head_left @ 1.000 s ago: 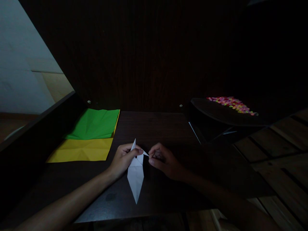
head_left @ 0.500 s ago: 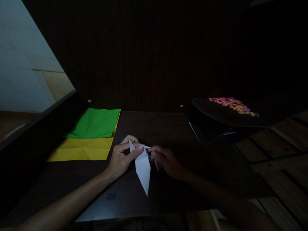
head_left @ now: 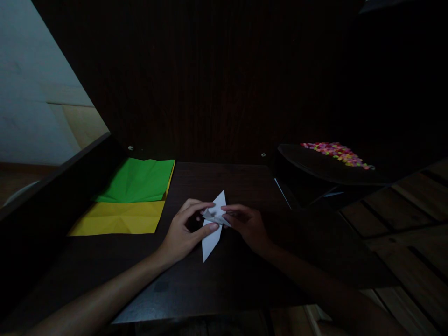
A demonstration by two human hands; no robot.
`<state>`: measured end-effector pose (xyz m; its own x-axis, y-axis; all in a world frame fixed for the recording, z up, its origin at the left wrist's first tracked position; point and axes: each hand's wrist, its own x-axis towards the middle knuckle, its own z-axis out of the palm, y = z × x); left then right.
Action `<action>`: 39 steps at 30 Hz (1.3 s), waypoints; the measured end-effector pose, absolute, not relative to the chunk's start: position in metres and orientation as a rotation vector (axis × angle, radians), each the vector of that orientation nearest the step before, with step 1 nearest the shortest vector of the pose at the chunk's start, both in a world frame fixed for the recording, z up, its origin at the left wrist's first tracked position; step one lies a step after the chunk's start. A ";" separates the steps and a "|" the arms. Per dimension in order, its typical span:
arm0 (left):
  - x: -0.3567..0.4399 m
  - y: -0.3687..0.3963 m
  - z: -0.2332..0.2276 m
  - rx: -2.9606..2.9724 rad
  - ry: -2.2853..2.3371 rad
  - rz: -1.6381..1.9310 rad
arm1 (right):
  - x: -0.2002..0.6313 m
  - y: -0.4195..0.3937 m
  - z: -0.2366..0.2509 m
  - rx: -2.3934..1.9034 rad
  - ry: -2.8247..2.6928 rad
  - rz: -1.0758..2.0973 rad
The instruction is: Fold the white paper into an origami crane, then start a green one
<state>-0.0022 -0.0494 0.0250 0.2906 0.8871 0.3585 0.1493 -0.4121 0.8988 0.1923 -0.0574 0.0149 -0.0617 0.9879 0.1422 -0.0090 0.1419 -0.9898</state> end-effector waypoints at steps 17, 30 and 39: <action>0.002 -0.041 0.005 1.316 0.800 0.779 | 0.193 -0.057 0.015 -1.102 -1.124 1.073; 0.000 -0.050 0.018 1.310 0.545 0.509 | 0.192 -0.064 0.008 -1.080 -1.311 1.612; -0.002 -0.048 0.015 1.268 0.572 0.526 | 0.200 -0.061 0.007 -1.103 -1.532 1.550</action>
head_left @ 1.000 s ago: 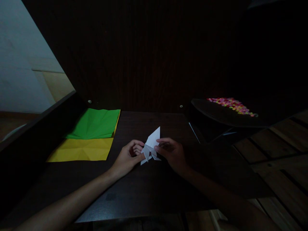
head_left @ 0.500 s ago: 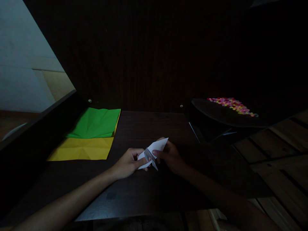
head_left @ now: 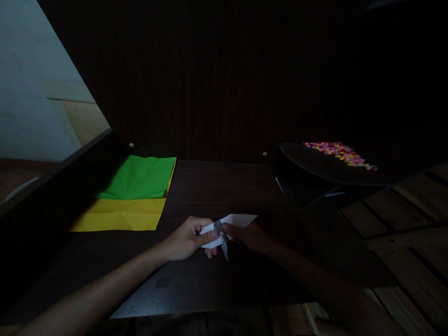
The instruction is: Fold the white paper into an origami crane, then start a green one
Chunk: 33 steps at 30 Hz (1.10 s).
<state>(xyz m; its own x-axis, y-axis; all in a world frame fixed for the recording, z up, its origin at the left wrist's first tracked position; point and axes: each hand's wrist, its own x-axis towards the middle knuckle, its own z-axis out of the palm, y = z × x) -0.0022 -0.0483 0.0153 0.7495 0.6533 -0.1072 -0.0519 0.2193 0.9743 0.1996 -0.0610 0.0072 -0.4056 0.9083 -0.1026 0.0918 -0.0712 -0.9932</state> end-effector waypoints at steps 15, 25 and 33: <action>-0.002 -0.047 0.019 1.245 0.542 0.524 | 0.196 -0.060 0.014 -1.150 -1.393 1.528; -0.005 -0.045 0.019 1.273 0.570 0.519 | 0.195 -0.059 0.007 -1.105 -1.169 1.584; -0.006 -0.045 0.021 1.282 0.574 0.527 | 0.194 -0.058 0.007 -1.065 -1.069 1.621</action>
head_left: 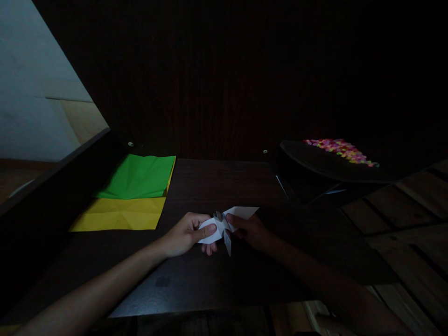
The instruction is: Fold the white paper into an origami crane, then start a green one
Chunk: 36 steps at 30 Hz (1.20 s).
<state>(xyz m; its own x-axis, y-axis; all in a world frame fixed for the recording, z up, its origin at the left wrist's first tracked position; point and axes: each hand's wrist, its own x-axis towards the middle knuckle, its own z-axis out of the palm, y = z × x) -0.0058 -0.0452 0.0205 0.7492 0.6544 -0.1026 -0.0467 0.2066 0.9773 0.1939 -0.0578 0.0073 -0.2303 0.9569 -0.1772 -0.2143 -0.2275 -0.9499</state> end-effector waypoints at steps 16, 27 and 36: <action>-0.007 -0.046 0.026 1.223 0.566 0.530 | 0.192 -0.059 0.015 -1.074 -0.990 1.624; -0.009 -0.044 0.025 1.229 0.563 0.509 | 0.193 -0.059 0.017 -1.087 -0.970 1.652; -0.007 -0.044 0.025 1.252 0.588 0.564 | 0.190 -0.059 0.015 -1.082 -0.918 1.594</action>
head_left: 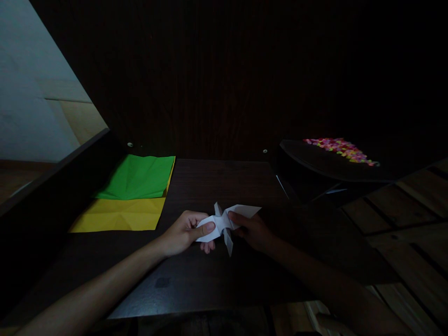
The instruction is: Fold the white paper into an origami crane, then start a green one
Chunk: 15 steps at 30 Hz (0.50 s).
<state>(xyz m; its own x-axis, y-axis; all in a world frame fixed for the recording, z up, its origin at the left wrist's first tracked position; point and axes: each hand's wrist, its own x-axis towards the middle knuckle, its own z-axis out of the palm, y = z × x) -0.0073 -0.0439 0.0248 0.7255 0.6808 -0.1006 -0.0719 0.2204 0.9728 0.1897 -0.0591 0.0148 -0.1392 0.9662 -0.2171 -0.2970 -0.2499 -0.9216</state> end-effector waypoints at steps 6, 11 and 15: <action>-0.009 -0.043 0.025 1.209 0.571 0.517 | 0.192 -0.059 0.017 -1.089 -0.920 1.655; -0.009 -0.043 0.025 1.194 0.573 0.525 | 0.192 -0.059 0.017 -1.103 -0.895 1.640; -0.006 -0.044 0.022 1.208 0.613 0.595 | 0.189 -0.060 0.019 -1.128 -0.844 1.603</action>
<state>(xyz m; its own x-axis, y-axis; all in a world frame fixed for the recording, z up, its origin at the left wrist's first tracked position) -0.0058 -0.0439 0.0218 0.6970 0.7080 -0.1136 -0.0934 0.2468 0.9646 0.1887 -0.0601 0.0194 -0.1056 0.9558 -0.2745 -0.3148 -0.2939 -0.9025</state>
